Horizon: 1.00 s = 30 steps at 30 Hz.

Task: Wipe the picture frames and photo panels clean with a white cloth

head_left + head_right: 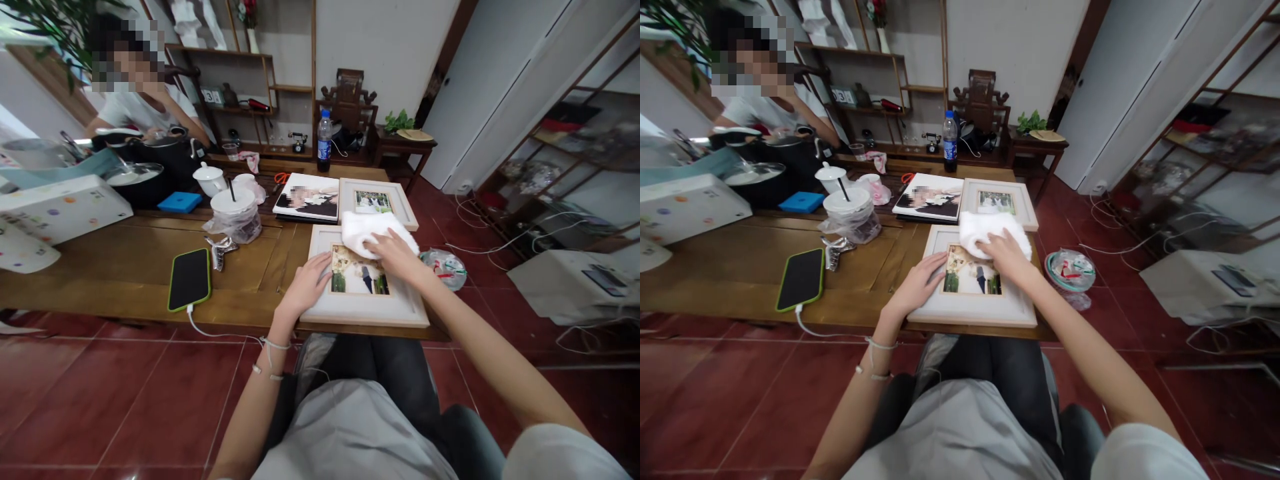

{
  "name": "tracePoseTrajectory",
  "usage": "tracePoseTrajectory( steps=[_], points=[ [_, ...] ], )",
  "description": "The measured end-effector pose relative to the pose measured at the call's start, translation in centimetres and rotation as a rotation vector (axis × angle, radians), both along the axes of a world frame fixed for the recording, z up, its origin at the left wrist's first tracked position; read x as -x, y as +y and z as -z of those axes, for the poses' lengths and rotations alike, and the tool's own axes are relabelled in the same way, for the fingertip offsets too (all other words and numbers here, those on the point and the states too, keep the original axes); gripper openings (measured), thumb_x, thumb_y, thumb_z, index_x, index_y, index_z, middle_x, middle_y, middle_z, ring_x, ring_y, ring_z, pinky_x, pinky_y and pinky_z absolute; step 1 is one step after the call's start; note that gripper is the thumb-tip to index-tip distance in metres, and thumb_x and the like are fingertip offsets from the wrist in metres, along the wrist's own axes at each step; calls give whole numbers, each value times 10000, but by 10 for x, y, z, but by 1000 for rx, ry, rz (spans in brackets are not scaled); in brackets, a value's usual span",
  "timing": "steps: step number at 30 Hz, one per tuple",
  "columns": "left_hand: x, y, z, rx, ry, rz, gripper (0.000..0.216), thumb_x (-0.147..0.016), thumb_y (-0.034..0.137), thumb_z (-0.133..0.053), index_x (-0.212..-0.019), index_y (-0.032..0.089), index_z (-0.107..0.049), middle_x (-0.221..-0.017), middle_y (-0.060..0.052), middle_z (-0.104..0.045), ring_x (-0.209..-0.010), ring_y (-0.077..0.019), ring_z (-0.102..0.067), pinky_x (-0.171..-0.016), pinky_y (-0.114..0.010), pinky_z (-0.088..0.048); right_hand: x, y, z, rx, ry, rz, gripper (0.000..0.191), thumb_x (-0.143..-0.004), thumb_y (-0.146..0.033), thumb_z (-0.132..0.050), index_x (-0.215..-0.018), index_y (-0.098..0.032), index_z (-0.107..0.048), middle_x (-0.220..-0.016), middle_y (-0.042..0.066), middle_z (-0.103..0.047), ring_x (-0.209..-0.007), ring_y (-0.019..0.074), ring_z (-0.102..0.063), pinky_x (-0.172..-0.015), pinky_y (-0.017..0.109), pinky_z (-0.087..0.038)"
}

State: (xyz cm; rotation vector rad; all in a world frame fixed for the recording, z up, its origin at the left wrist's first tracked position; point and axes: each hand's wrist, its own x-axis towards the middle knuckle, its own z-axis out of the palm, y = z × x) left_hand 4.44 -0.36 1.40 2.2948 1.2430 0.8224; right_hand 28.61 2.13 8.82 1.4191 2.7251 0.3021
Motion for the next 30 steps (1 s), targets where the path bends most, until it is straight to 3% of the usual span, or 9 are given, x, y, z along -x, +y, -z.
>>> tracePoseTrajectory(
  steps=[5, 9, 12, 14, 18, 24, 27, 30],
  points=[
    [0, 0, 0, 8, 2, 3, 418, -925, 258, -416, -1334, 180, -460, -1418, -87, -461, -1330, -220, -386, -1098, -439, -331, -40, -12, -15, -26, -75, 153, 589, -681, 67, -378, -1189, -155, -576, -1166, 164, -622, -1096, 269, -565, -1001, 486, -325],
    [0, 0, 0, 0, -4, 8, 413, -923, 258, -419, -1325, 183, -468, -1411, -88, -469, -1326, -212, -394, -1098, -428, -332, -67, -13, -24, -190, -120, 315, 497, -711, 9, -423, -1152, -148, -589, -992, 149, -666, -876, 274, -617, -773, 365, -419],
    [0, 0, 0, -12, -6, 7, 411, -924, 260, -418, -1324, 185, -469, -1409, -86, -472, -1325, -210, -394, -1101, -425, -328, -80, -9, -23, -379, -52, 382, 434, -751, -37, -439, -1149, -125, -588, -1098, 187, -627, -939, 299, -595, -750, 366, -394],
    [0, 0, 0, -16, -4, 7, 412, -925, 263, -417, -1325, 177, -468, -1410, -87, -471, -1327, -208, -391, -1104, -422, -325, -78, -6, -18, -412, -7, 331, 421, -751, -41, -440, -1128, -134, -602, -1211, 191, -579, -1035, 302, -559, -799, 375, -375],
    [1, 0, 1, -16, 0, 5, 411, -928, 274, -411, -1324, 177, -468, -1411, -90, -468, -1329, -213, -389, -1100, -428, -330, -50, 4, 0, -229, 17, 187, 485, -698, -37, -464, -1150, -150, -597, -1307, 163, -533, -1120, 270, -515, -863, 355, -350],
    [1, 1, 1, -6, -2, 9, 407, -925, 268, -416, -1318, 177, -475, -1409, -93, -470, -1326, -224, -395, -1092, -449, -339, -12, 10, 13, -181, 27, 241, 570, -716, -60, -443, -1277, -138, -506, -1161, 167, -623, -1132, 290, -501, -997, 473, -214],
    [1, 1, 2, -4, -20, -1, 410, -923, 267, -424, -1322, 187, -473, -1409, -90, -471, -1322, -225, -399, -1092, -452, -339, -7, -10, 5, -106, -28, 212, 567, -726, -62, -420, -1279, -157, -509, -1090, 142, -648, -1073, 278, -536, -1017, 499, -185],
    [1, 1, 2, 0, -29, 7, 416, -920, 265, -431, -1328, 189, -468, -1410, -87, -470, -1320, -225, -402, -1093, -451, -339, 2, -47, -4, -40, -65, 184, 547, -719, -51, -428, -1238, -165, -555, -1048, 133, -651, -1023, 262, -563, -996, 439, -261]
  ],
)
